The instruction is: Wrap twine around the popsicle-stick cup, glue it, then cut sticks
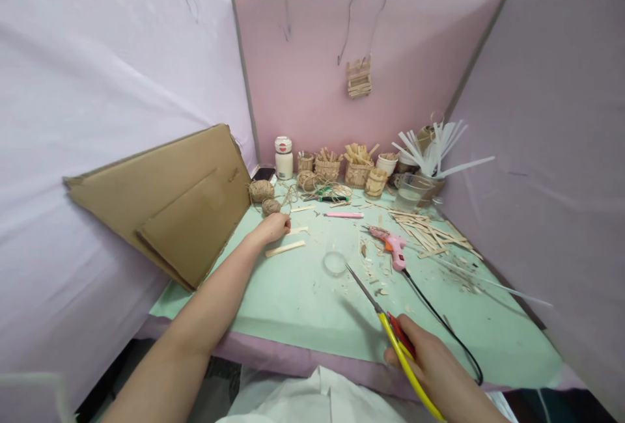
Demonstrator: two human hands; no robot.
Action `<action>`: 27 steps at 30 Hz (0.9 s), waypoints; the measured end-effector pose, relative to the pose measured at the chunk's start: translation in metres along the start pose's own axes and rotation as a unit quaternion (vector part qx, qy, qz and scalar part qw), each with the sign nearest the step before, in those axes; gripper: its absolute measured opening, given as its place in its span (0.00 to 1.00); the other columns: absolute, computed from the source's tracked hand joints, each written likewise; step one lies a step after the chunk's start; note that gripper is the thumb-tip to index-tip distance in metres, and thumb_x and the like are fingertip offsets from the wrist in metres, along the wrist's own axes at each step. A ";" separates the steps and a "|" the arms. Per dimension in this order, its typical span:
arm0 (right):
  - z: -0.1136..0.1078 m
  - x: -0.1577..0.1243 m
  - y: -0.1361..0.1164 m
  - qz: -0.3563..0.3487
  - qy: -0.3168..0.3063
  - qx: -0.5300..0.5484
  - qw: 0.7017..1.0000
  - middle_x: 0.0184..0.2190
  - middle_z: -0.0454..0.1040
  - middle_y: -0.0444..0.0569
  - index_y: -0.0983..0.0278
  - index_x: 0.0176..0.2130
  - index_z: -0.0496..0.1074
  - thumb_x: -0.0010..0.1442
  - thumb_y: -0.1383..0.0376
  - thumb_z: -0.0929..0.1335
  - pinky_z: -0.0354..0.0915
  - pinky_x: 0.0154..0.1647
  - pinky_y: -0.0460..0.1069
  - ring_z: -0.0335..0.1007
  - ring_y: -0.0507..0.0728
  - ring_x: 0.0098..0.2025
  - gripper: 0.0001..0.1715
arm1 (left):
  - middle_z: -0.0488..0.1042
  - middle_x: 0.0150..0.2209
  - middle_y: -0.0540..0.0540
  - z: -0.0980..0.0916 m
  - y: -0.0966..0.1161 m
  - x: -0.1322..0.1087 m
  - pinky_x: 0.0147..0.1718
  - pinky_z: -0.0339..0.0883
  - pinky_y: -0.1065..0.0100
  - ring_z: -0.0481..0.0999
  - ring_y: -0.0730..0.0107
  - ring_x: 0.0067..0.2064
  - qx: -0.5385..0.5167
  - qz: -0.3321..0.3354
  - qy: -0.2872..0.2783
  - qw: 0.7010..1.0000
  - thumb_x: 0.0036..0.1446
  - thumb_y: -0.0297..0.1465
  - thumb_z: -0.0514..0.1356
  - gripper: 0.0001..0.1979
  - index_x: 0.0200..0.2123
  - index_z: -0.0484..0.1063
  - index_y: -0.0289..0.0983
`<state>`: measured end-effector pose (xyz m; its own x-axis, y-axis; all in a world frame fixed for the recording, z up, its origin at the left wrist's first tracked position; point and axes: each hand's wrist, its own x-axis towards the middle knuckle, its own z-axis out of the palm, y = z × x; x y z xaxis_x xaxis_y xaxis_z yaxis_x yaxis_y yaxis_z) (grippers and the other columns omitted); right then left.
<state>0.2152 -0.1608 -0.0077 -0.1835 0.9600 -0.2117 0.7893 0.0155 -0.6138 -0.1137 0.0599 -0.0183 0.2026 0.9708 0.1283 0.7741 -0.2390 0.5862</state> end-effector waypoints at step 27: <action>0.005 0.003 0.003 -0.012 0.020 -0.016 1.000 0.24 0.72 0.42 0.59 0.27 0.58 0.54 0.63 0.63 0.56 0.28 0.44 0.66 0.54 0.27 0.06 | 0.70 0.26 0.50 -0.021 0.004 -0.007 0.33 0.72 0.68 0.74 0.75 0.28 -0.598 -0.133 0.086 0.785 0.47 0.21 0.59 0.09 0.32 0.64 0.36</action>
<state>0.2141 -0.1597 -0.0142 -0.1800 0.9695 -0.1663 0.8039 0.0476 -0.5929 -0.1245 0.0522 -0.0006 -0.0350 0.9961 -0.0809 -0.3637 0.0627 0.9294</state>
